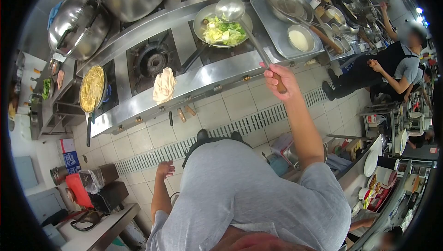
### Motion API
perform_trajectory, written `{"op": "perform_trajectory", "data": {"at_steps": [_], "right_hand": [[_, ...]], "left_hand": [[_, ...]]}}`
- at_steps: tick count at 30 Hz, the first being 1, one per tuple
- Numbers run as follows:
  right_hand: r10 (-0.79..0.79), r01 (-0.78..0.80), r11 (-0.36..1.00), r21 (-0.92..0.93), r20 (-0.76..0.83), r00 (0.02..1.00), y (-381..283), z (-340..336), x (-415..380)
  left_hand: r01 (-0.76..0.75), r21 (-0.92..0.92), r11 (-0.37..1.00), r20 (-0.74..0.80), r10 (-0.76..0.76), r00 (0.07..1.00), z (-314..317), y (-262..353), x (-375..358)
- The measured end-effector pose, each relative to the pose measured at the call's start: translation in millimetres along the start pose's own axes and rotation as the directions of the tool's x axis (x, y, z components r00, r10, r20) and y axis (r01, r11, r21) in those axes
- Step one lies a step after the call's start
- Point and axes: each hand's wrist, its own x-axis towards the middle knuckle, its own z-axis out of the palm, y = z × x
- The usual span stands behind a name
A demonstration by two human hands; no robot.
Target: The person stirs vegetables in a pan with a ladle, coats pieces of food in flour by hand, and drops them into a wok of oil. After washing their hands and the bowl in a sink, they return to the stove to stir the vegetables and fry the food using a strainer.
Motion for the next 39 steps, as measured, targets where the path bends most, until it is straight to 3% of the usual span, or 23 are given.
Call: {"op": "perform_trajectory", "data": {"at_steps": [7, 13, 16, 18, 22, 31, 39], "right_hand": [[0.105, -0.196, 0.882, 0.429, 0.226, 0.968, 25, -3, -7], [0.077, -0.236, 0.834, 0.499, 0.318, 0.945, 54, 5, -8], [0.084, -0.166, 0.917, 0.362, 0.233, 0.969, 61, 2, -8], [0.041, -0.067, 0.982, 0.174, 0.150, 0.988, 63, 5, -10], [-0.007, 0.007, 0.999, -0.051, 0.004, 1.000, 64, 14, -16], [-0.030, 0.005, 0.967, -0.255, -0.094, 0.995, 63, 22, -19], [-0.017, -0.012, 0.965, -0.261, -0.110, 0.994, 67, 18, -15]], "left_hand": [[0.006, -0.018, 1.000, 0.013, -0.005, 1.000, -3, -9, 4], [0.004, 0.005, 1.000, 0.013, -0.005, 1.000, -4, -10, -3], [-0.003, 0.004, 1.000, 0.008, 0.003, 1.000, -8, -13, -2], [-0.007, 0.001, 1.000, 0.007, 0.007, 1.000, -9, -15, -2], [0.009, -0.017, 1.000, 0.006, -0.009, 1.000, -8, -17, -5], [0.017, -0.036, 0.999, 0.019, -0.017, 1.000, -7, -27, 5], [0.023, -0.039, 0.999, 0.020, -0.022, 1.000, -9, -30, 7]]}}
